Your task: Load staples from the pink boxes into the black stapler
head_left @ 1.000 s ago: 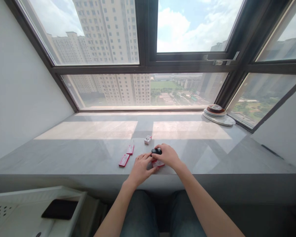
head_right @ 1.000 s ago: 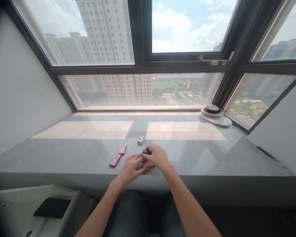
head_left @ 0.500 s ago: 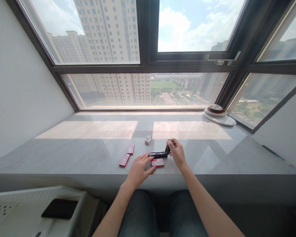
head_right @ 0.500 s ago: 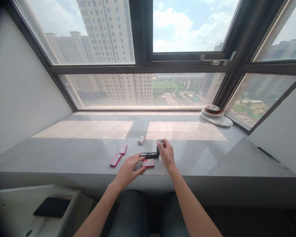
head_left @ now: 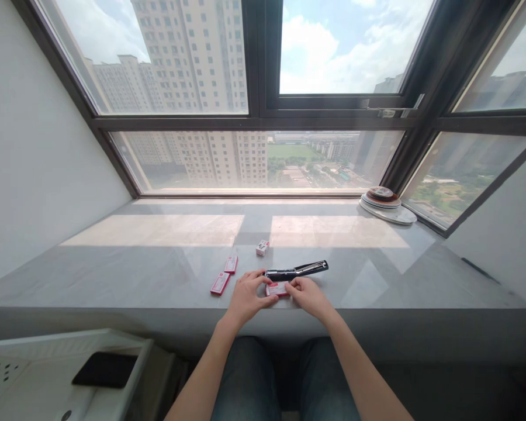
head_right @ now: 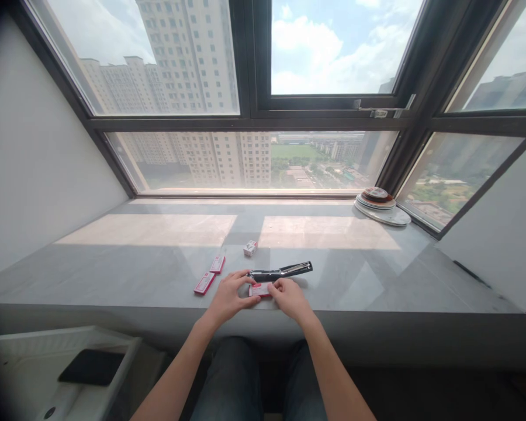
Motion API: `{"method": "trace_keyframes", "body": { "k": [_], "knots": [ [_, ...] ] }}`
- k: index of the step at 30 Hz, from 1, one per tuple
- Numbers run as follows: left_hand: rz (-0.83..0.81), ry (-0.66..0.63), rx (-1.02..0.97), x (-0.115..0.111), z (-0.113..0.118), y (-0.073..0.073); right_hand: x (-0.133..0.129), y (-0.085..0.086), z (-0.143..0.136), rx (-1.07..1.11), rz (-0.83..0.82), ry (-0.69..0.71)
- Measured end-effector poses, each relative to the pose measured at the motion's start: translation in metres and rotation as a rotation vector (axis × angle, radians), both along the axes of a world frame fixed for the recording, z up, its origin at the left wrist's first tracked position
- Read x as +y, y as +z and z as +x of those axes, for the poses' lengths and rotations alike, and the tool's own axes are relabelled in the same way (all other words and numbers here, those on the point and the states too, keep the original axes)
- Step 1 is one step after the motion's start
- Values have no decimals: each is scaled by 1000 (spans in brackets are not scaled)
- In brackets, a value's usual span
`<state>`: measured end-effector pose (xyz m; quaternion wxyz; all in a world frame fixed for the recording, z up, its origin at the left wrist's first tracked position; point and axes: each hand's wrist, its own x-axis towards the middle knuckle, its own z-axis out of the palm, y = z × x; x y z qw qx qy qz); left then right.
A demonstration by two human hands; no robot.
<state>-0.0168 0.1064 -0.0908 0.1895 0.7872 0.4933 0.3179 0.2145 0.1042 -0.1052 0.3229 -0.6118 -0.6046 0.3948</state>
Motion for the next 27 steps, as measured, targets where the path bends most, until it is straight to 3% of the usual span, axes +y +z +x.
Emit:
{"method": "trace_keyframes", "body": {
  "k": [3, 6, 10, 13, 15, 19, 23, 27],
  "knots": [
    [-14, -35, -29, 0, -4, 2, 2, -3, -7, -84, 73, -2],
    [-19, -66, -47, 0, -10, 2, 3, -4, 8, -158, 85, -37],
    [2, -62, -44, -2, -12, 2, -2, 8, 20, -224, 186, -109],
    [12, -50, -40, -5, -11, 2, -2, 20, 2, -203, 303, -85],
    [10, -43, -39, -6, -11, 2, 2, 24, -17, -149, 294, -21],
    [-12, -16, -39, -6, -11, 2, 16, 16, -52, 22, 205, -25],
    [-29, 1, -36, -5, -11, 2, 27, 5, -69, 138, 180, -82],
    [-40, -8, -48, -5, -12, 3, 30, 12, -76, 92, 241, -46]
  ]
}}
